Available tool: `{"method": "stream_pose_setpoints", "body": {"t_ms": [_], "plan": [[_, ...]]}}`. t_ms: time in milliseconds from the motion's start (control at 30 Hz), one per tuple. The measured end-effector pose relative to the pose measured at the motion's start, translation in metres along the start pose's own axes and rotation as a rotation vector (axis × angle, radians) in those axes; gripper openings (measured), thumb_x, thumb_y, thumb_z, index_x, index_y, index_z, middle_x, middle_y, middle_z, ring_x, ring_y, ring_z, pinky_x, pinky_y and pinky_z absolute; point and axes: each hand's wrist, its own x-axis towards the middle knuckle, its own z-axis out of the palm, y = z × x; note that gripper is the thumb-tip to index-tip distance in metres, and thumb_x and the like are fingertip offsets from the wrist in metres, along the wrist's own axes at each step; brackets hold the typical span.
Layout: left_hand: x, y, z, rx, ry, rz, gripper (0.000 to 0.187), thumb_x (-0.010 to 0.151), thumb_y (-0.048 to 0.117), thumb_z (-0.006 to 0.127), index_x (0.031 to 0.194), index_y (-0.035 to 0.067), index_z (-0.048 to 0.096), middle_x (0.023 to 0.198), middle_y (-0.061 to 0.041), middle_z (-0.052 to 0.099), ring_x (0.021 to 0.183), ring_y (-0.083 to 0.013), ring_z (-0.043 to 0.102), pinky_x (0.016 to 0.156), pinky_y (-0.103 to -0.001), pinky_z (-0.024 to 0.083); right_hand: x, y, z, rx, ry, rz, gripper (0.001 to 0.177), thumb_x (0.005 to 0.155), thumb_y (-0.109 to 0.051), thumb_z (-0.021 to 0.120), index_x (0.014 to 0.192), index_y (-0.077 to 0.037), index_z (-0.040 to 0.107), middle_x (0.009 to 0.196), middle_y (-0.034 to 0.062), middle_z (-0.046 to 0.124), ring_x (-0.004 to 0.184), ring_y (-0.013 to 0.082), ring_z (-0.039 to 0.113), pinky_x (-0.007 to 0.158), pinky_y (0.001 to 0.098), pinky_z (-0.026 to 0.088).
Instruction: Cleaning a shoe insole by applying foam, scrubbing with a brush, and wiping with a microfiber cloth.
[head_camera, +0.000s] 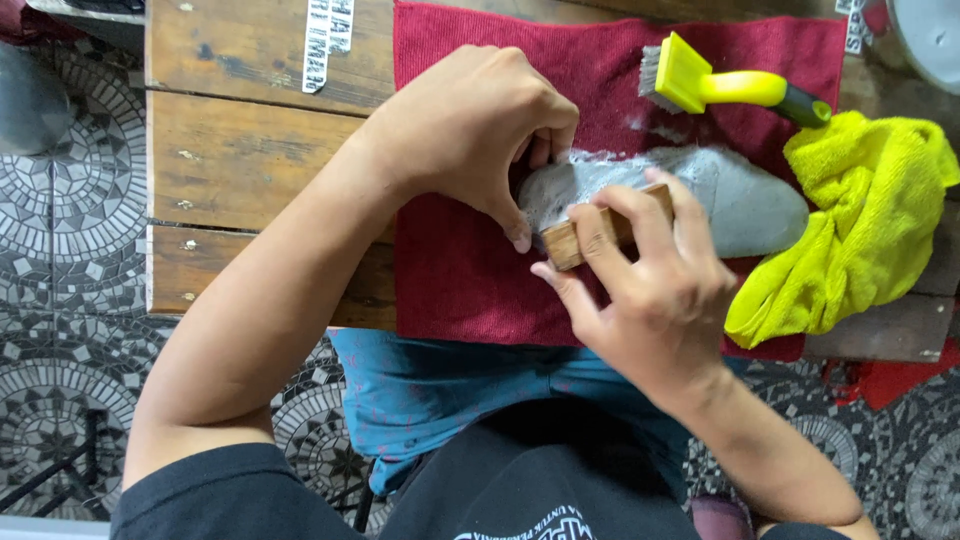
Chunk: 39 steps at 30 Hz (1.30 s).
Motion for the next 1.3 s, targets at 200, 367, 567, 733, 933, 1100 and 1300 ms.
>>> {"method": "stream_pose_setpoints", "body": {"t_ms": [200, 367, 567, 733, 933, 1100, 1300], "plan": [[0.001, 0.001, -0.003, 0.059, -0.011, 0.002, 0.083, 0.042, 0.072, 0.116, 0.094, 0.019, 0.079, 0.084, 0.006, 0.083, 0.078, -0.0263, 0.079, 0.057, -0.049, 0.05, -0.009, 0.051, 0.002, -0.174, 0.06, 0.19, 0.049, 0.103, -0.03, 0.11, 0.124, 0.001, 0.079, 0.127, 0.0174, 0.071, 0.108, 0.041, 0.066, 0.091, 0.0523, 0.054], [0.002, 0.004, -0.003, 0.018, -0.043, -0.018, 0.083, 0.042, 0.071, 0.115, 0.092, 0.02, 0.075, 0.083, 0.007, 0.082, 0.077, -0.0256, 0.077, 0.058, -0.049, 0.047, -0.016, 0.033, 0.0, 0.025, 0.044, 0.099, 0.037, 0.102, -0.03, 0.099, 0.12, -0.003, 0.081, 0.127, 0.0165, 0.072, 0.122, 0.0468, 0.068, 0.108, 0.0582, 0.058], [0.003, 0.009, -0.005, 0.076, -0.05, -0.02, 0.083, 0.045, 0.073, 0.113, 0.091, 0.019, 0.069, 0.084, 0.005, 0.08, 0.078, -0.0297, 0.075, 0.057, -0.052, 0.045, -0.021, 0.046, 0.004, -0.043, 0.101, 0.17, 0.042, 0.106, -0.03, 0.103, 0.122, 0.003, 0.083, 0.126, 0.0185, 0.07, 0.112, 0.0451, 0.066, 0.097, 0.0559, 0.056], [0.002, 0.014, -0.002, 0.151, -0.073, -0.043, 0.081, 0.051, 0.074, 0.109, 0.092, 0.019, 0.066, 0.089, 0.001, 0.079, 0.076, -0.0362, 0.072, 0.054, -0.056, 0.043, -0.035, 0.064, 0.009, 0.069, 0.095, 0.122, 0.044, 0.103, -0.032, 0.1, 0.122, 0.004, 0.083, 0.129, 0.0187, 0.072, 0.126, 0.0522, 0.069, 0.109, 0.0648, 0.06], [0.003, 0.018, -0.005, 0.144, -0.075, -0.075, 0.078, 0.054, 0.071, 0.108, 0.091, 0.018, 0.064, 0.09, 0.002, 0.078, 0.076, -0.0362, 0.073, 0.056, -0.056, 0.043, -0.031, 0.055, -0.003, 0.085, 0.086, 0.176, 0.035, 0.103, -0.019, 0.098, 0.112, 0.008, 0.077, 0.121, 0.0218, 0.064, 0.116, 0.0507, 0.063, 0.104, 0.0603, 0.054], [0.002, 0.016, -0.003, 0.143, -0.081, -0.061, 0.079, 0.056, 0.074, 0.109, 0.09, 0.018, 0.065, 0.09, 0.003, 0.076, 0.074, -0.0324, 0.071, 0.055, -0.052, 0.043, -0.046, 0.102, 0.007, -0.07, 0.11, 0.206, 0.037, 0.109, -0.023, 0.103, 0.124, 0.006, 0.086, 0.133, 0.02, 0.075, 0.113, 0.0451, 0.07, 0.099, 0.0555, 0.055], [0.004, 0.017, -0.004, 0.159, -0.114, -0.094, 0.08, 0.054, 0.074, 0.106, 0.093, 0.019, 0.063, 0.09, 0.002, 0.076, 0.073, -0.0368, 0.071, 0.055, -0.056, 0.043, -0.023, 0.051, -0.002, -0.117, 0.066, 0.072, 0.039, 0.104, -0.031, 0.095, 0.125, -0.001, 0.08, 0.132, 0.0164, 0.074, 0.133, 0.0559, 0.067, 0.109, 0.0651, 0.064]]}}
